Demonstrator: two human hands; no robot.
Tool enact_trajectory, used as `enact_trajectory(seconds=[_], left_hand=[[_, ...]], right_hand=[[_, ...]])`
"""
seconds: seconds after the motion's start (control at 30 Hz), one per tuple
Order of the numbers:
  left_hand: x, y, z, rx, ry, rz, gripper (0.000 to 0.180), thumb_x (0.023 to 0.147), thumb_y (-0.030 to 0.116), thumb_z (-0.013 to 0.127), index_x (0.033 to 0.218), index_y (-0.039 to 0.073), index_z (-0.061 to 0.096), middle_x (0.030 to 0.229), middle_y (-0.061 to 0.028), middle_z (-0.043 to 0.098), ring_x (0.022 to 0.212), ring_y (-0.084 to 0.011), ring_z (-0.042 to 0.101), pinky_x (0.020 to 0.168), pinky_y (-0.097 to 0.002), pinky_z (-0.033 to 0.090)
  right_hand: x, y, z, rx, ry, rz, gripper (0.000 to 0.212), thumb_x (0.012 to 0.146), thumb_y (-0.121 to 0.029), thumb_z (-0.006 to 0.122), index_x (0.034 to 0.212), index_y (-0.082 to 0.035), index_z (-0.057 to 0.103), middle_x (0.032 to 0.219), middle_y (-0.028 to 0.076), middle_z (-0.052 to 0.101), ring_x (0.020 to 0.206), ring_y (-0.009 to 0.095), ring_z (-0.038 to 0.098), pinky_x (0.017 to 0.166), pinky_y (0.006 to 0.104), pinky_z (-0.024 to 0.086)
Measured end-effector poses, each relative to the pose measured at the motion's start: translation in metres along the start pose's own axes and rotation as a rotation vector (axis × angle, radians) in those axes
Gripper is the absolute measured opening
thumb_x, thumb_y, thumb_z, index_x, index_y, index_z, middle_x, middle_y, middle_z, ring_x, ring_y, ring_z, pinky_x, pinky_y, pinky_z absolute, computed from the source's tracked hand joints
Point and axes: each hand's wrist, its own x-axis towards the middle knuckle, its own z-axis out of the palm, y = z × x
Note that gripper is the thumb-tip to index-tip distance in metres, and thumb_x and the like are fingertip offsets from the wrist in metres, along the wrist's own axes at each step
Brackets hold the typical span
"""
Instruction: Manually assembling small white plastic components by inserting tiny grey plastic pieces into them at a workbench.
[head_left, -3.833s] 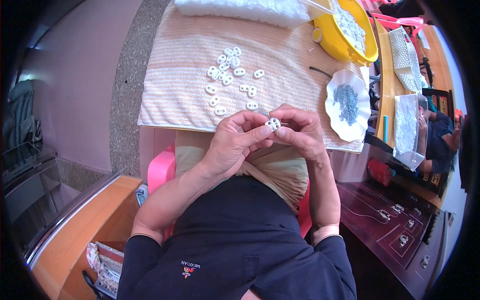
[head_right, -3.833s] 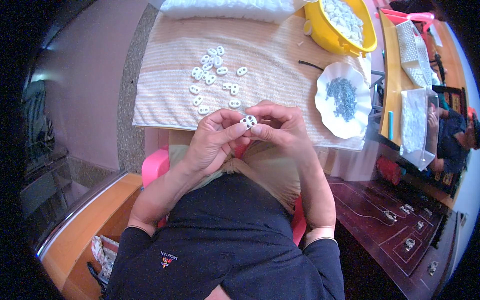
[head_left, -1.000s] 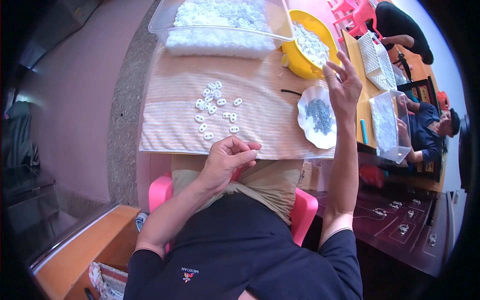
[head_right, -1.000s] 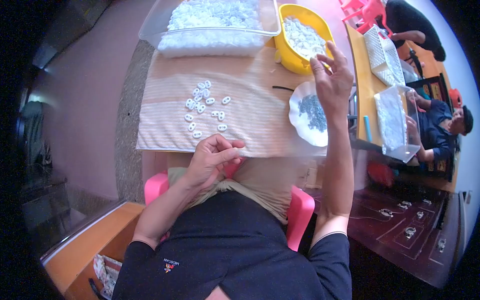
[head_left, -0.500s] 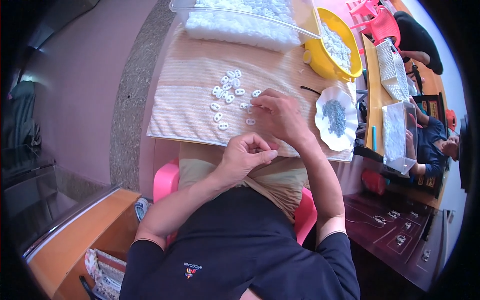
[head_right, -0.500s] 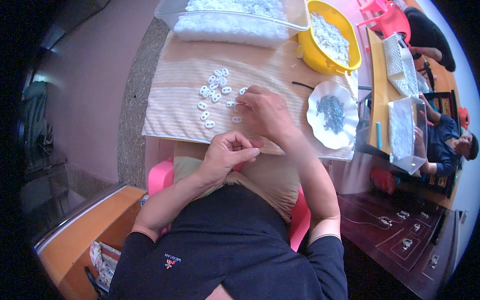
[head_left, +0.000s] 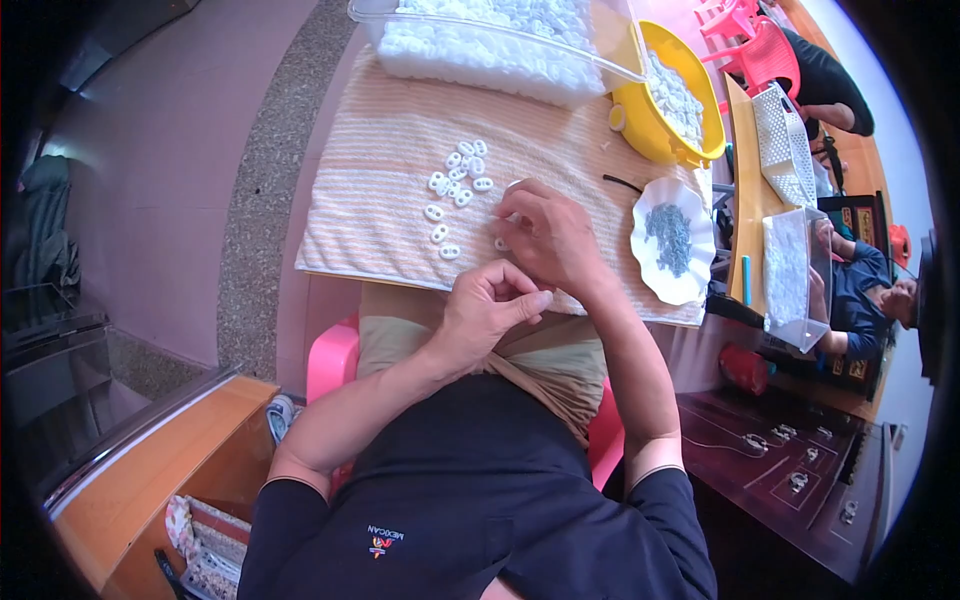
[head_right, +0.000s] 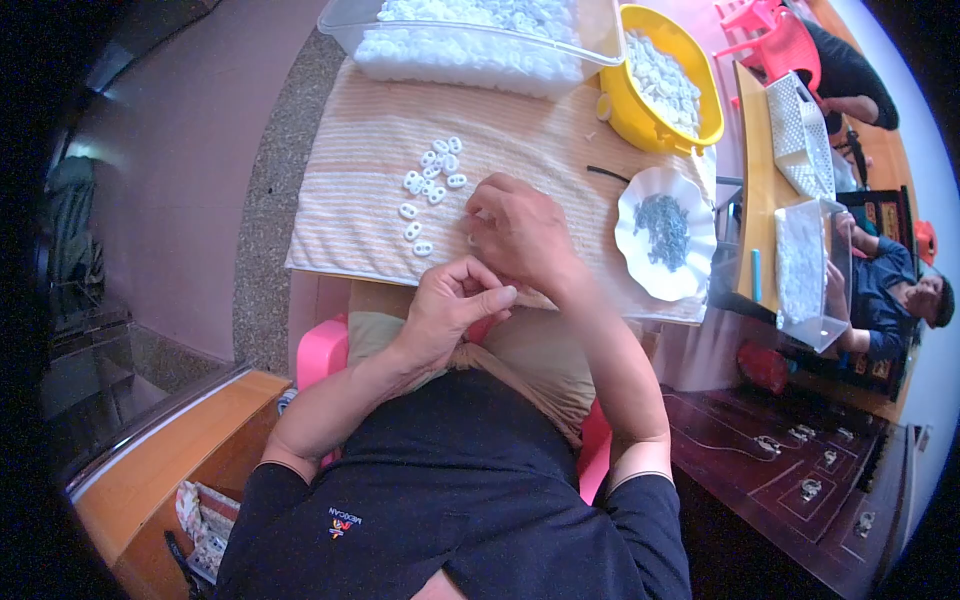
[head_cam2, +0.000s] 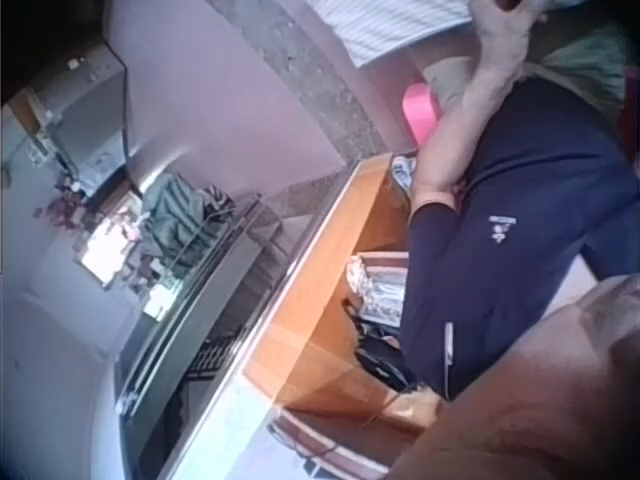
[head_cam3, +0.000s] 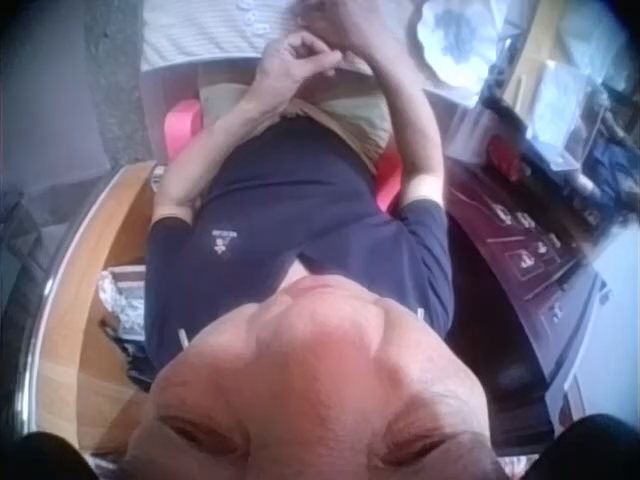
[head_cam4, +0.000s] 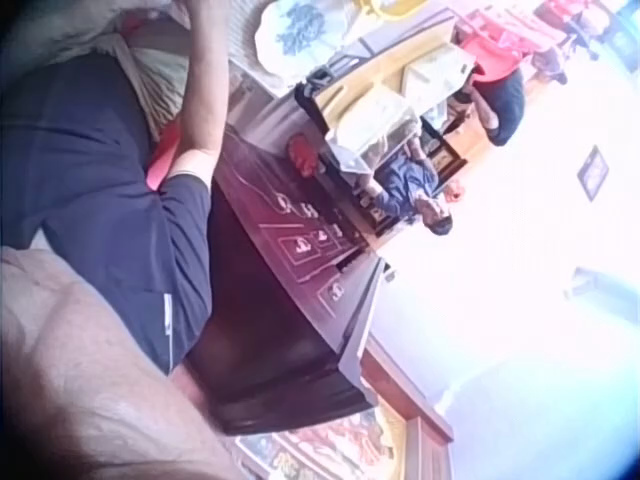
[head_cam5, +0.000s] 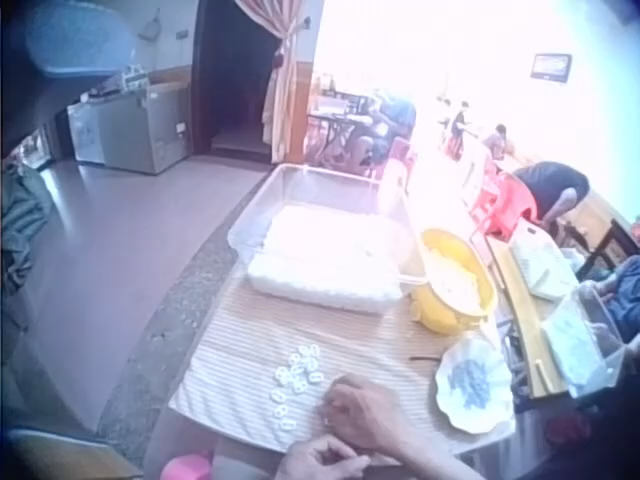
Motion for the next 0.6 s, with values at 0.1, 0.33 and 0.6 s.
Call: enact_trajectory(seconds=[0.1, 0.33, 0.6], left_hand=[[-0.001, 0.000, -0.002, 0.037, 0.057, -0.022, 0.011, 0.085, 0.007, 0.071, 0.086, 0.003, 0.060, 0.077, -0.0029, 0.064, 0.066, -0.0080, 0.060, 0.063, -0.0208, 0.051], [0.002, 0.004, 0.004, -0.103, 0.170, 0.061, 0.014, 0.090, 0.011, 0.066, 0.097, 0.003, 0.057, 0.080, -0.0027, 0.062, 0.071, -0.0081, 0.060, 0.066, -0.0210, 0.051], [0.002, -0.004, 0.000, -0.148, 0.087, 0.088, 0.016, 0.093, 0.013, 0.062, 0.103, 0.002, 0.056, 0.089, -0.0057, 0.064, 0.075, -0.0100, 0.062, 0.070, -0.0222, 0.053]], right_hand=[[-0.005, 0.007, -0.002, 0.100, 0.126, -0.046, 0.011, 0.075, -0.005, 0.070, 0.085, -0.003, 0.065, 0.086, 0.008, 0.066, 0.067, 0.019, 0.065, 0.061, 0.0299, 0.051], [-0.028, 0.006, -0.023, 0.507, 0.053, 0.187, 0.010, 0.084, -0.002, 0.068, 0.093, 0.003, 0.065, 0.081, 0.004, 0.065, 0.072, 0.007, 0.060, 0.065, 0.0223, 0.049], [-0.057, 0.001, -0.026, 0.712, -0.085, 0.074, 0.014, 0.089, 0.001, 0.061, 0.103, 0.004, 0.065, 0.091, 0.007, 0.064, 0.083, 0.010, 0.062, 0.073, 0.0231, 0.050]])
